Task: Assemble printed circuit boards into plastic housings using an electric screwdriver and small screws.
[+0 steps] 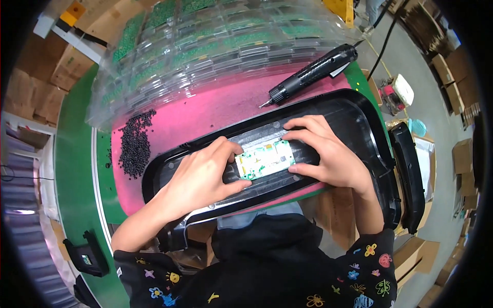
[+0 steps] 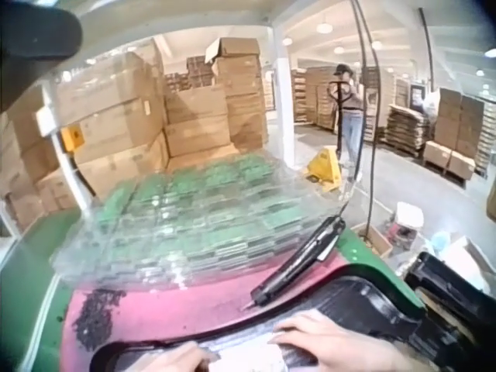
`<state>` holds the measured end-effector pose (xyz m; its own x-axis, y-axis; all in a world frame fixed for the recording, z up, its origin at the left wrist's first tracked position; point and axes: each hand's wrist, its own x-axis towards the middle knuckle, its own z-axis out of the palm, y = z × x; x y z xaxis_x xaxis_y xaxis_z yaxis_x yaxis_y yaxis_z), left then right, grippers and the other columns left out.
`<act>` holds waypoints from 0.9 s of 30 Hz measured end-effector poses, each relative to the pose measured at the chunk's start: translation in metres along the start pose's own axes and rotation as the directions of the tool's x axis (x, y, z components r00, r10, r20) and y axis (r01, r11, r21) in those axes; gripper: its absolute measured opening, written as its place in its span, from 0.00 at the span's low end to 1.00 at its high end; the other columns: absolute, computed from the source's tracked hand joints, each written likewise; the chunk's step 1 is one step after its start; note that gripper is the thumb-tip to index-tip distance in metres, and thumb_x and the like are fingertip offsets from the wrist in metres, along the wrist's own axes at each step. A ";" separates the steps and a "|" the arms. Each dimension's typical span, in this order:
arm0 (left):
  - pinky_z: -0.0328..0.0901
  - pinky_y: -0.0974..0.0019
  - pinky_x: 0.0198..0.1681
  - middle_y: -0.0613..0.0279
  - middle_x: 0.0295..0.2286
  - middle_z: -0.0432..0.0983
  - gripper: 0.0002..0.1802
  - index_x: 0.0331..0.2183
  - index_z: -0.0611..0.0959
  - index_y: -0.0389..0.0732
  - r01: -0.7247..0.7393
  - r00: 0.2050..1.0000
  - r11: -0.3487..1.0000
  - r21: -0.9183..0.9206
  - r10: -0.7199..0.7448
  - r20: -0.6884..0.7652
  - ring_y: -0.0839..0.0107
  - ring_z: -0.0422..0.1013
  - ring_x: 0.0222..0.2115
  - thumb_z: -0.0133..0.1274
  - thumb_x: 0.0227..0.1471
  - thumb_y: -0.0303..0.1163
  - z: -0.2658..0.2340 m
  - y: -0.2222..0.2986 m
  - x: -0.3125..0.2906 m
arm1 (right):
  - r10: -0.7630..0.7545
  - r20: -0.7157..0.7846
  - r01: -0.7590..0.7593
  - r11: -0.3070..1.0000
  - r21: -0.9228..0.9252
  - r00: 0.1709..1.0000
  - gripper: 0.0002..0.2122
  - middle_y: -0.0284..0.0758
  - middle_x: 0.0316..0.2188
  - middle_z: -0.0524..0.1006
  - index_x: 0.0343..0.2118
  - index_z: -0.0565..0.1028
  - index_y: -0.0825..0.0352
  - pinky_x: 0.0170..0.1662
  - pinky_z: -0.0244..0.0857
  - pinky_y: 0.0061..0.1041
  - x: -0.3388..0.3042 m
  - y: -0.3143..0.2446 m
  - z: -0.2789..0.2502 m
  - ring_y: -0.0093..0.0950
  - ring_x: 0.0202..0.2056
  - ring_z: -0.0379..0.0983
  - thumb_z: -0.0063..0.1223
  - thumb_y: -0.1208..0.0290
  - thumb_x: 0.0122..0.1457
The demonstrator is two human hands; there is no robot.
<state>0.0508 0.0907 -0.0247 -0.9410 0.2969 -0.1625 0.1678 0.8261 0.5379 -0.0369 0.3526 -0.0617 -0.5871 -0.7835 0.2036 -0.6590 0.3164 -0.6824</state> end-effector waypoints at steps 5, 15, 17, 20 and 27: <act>0.66 0.61 0.30 0.58 0.30 0.70 0.27 0.40 0.75 0.38 0.011 0.997 0.999 -0.045 -0.015 -0.081 0.61 0.70 0.27 0.68 0.40 0.37 0.007 -0.009 0.003 | 0.041 0.013 -0.041 0.999 -0.025 0.999 0.26 0.36 0.53 0.68 0.48 0.73 0.65 0.58 0.57 0.36 0.006 0.004 0.004 0.40 0.54 0.60 0.68 0.71 0.42; 0.71 0.58 0.32 0.56 0.32 0.71 0.27 0.40 0.73 0.36 -0.045 0.996 0.999 -0.004 0.044 -0.082 0.57 0.75 0.34 0.67 0.41 0.34 0.008 -0.012 0.005 | 0.062 0.049 -0.058 0.996 -0.074 0.997 0.26 0.38 0.54 0.67 0.49 0.72 0.66 0.58 0.58 0.37 0.010 0.002 0.002 0.42 0.54 0.60 0.68 0.73 0.43; 0.68 0.59 0.32 0.57 0.31 0.71 0.27 0.41 0.74 0.38 -0.057 0.989 0.998 -0.029 0.052 -0.136 0.58 0.73 0.30 0.68 0.39 0.34 0.011 -0.014 0.004 | 0.062 0.053 -0.058 0.995 -0.077 0.997 0.26 0.38 0.54 0.67 0.49 0.72 0.66 0.58 0.58 0.37 0.011 0.001 0.002 0.42 0.54 0.60 0.68 0.73 0.43; 0.68 0.58 0.33 0.56 0.32 0.71 0.31 0.45 0.73 0.37 -0.059 0.991 0.998 -0.003 0.058 -0.124 0.57 0.73 0.31 0.68 0.40 0.36 0.010 -0.017 -0.002 | 0.034 0.057 -0.030 0.997 -0.070 0.998 0.27 0.38 0.54 0.67 0.50 0.72 0.67 0.58 0.57 0.37 0.014 -0.001 0.003 0.42 0.54 0.60 0.68 0.73 0.43; 0.68 0.60 0.34 0.51 0.28 0.75 0.20 0.42 0.77 0.33 -0.057 0.933 0.998 -0.012 0.049 -0.355 0.55 0.75 0.30 0.62 0.47 0.30 -0.040 -0.031 -0.037 | 0.187 -0.257 -0.232 0.960 -0.159 0.948 0.31 0.44 0.53 0.68 0.56 0.67 0.66 0.60 0.54 0.36 0.004 -0.032 -0.026 0.42 0.54 0.62 0.64 0.74 0.47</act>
<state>0.0689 0.0348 -0.0023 -0.9745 0.1478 0.1689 0.2180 0.8020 0.5561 -0.0301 0.3529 -0.0207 -0.8005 -0.5464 0.2463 -0.5710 0.5703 -0.5905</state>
